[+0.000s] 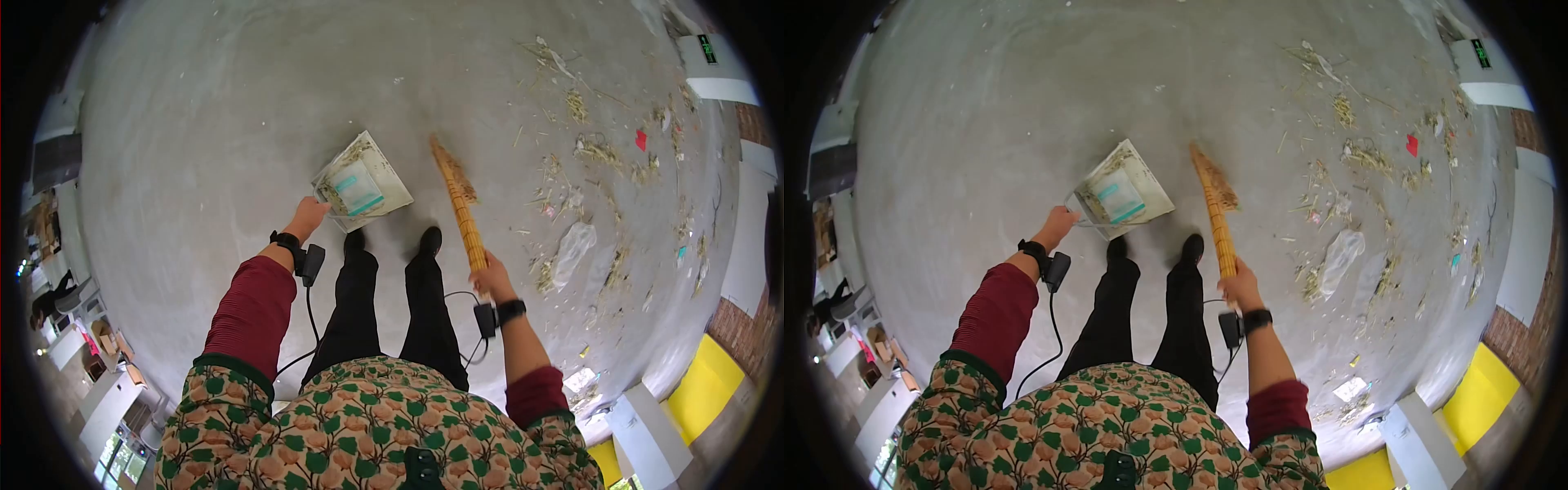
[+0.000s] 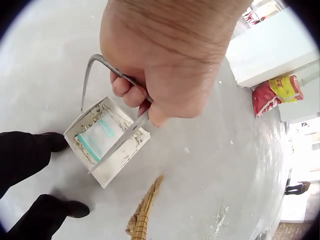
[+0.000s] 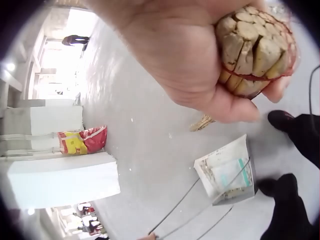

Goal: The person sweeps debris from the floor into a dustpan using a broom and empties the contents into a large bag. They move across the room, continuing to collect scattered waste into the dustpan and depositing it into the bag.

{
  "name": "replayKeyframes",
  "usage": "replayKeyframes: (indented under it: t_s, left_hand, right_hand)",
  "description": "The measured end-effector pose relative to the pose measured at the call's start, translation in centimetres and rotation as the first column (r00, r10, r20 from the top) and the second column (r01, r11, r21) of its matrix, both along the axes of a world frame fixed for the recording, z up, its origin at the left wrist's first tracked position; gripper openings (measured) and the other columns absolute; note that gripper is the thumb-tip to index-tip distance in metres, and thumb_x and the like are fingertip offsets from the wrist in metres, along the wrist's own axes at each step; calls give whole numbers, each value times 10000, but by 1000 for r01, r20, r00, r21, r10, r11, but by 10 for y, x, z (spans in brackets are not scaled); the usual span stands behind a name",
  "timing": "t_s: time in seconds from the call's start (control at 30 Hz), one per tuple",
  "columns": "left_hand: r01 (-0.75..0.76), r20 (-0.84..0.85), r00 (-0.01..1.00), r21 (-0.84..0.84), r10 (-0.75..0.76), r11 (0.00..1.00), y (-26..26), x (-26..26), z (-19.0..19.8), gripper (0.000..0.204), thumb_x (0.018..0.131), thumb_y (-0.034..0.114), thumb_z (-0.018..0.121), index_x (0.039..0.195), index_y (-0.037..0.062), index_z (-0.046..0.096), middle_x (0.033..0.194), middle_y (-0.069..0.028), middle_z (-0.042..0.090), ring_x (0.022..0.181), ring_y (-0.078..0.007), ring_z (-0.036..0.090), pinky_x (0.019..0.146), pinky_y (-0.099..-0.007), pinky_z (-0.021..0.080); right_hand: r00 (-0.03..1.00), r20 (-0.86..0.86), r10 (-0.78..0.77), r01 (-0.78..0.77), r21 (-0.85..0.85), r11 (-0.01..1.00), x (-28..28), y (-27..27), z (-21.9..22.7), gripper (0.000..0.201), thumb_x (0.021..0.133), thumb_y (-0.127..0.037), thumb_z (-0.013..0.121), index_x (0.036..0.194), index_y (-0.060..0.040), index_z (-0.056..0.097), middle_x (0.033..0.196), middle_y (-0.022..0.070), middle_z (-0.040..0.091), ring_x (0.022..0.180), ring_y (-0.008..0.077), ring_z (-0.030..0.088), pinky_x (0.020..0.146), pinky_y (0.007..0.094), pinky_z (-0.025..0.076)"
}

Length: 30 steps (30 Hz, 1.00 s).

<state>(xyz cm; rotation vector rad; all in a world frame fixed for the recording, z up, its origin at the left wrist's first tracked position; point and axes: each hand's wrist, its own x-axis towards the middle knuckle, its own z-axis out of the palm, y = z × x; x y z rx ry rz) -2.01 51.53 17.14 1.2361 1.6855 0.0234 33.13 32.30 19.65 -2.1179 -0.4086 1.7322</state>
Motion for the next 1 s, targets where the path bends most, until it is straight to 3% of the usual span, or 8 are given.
replayKeyframes:
  t_s: [0.2, 0.43, 0.47, 0.53, 0.6, 0.7, 0.83, 1.0]
  left_hand:
    - [42, 14, 999, 16, -42, 999, 3, 6, 12, 285, 657, 210, 550, 678, -72, 516, 615, -144, 521, 563, -217, 494, 514, -332, 374]
    - [430, 128, 898, -54, -420, 901, 25, -27, -37, 217, 683, 199, 529, 648, -14, 504, 518, -49, 452, 458, -157, 396, 439, -292, 307]
    - [63, 97, 995, -252, -39, 966, 20, -13, -21, 195, 669, 179, 520, 666, -16, 510, 558, -62, 468, 495, -159, 408, 463, -299, 318]
    - [157, 70, 987, -200, -145, 967, 3, 5, 1, 195, 658, 171, 520, 680, -23, 512, 575, -67, 474, 512, -162, 414, 475, -306, 325]
    - [235, 37, 972, -129, -232, 963, -13, 25, 20, 198, 647, 163, 519, 693, -29, 514, 593, -73, 480, 529, -166, 420, 487, -313, 332]
    - [281, 73, 958, -52, -277, 958, -27, 48, 29, 241, 643, 185, 524, 713, -46, 517, 609, -89, 487, 545, -177, 430, 505, -327, 343]
    - [492, -24, 870, -1, -492, 870, -41, 84, 21, 273, 658, 208, 518, 733, -54, 519, 635, -110, 511, 574, -189, 466, 528, -335, 359]
    - [694, -40, 718, -42, -695, 719, -73, 151, 47, 288, 663, 214, 513, 769, -54, 522, 671, -135, 537, 602, -211, 498, 544, -338, 371]
  right_hand:
    - [980, 47, 195, -191, -76, 979, -98, -8, 0, 370, 477, -38, 601, 830, -27, 491, 630, 121, 550, 477, 220, 547, 415, 302, 444]
    - [937, -43, -346, 344, -41, 938, -121, -114, 54, 465, 508, -68, 601, 935, -30, 423, 620, 97, 528, 495, 178, 535, 448, 276, 435]
    - [944, 11, -330, 330, -28, 944, -123, -139, 57, 448, 527, -71, 597, 931, -16, 411, 616, 92, 526, 478, 176, 526, 433, 272, 431]
    - [944, 68, -322, 324, -22, 946, -125, -180, 64, 432, 547, -74, 592, 927, -3, 399, 613, 88, 524, 462, 174, 518, 417, 269, 428]
    - [551, -446, -706, 646, -308, 698, -120, -205, 66, 308, 569, -64, 585, 835, 6, 447, 577, 87, 513, 408, 176, 490, 381, 261, 415]
    - [558, -396, -729, 636, -360, 682, -108, -238, 45, 195, 573, -50, 581, 729, 18, 486, 539, 84, 501, 400, 174, 481, 381, 258, 415]
    - [773, -154, -615, 564, -276, 778, -103, -295, 38, 98, 563, -31, 557, 591, 34, 490, 505, 89, 492, 396, 172, 478, 355, 263, 391]
    - [456, -163, -875, 781, -398, 481, -88, -360, 36, 88, 566, -15, 543, 589, 31, 472, 492, 90, 478, 381, 175, 467, 356, 271, 393]
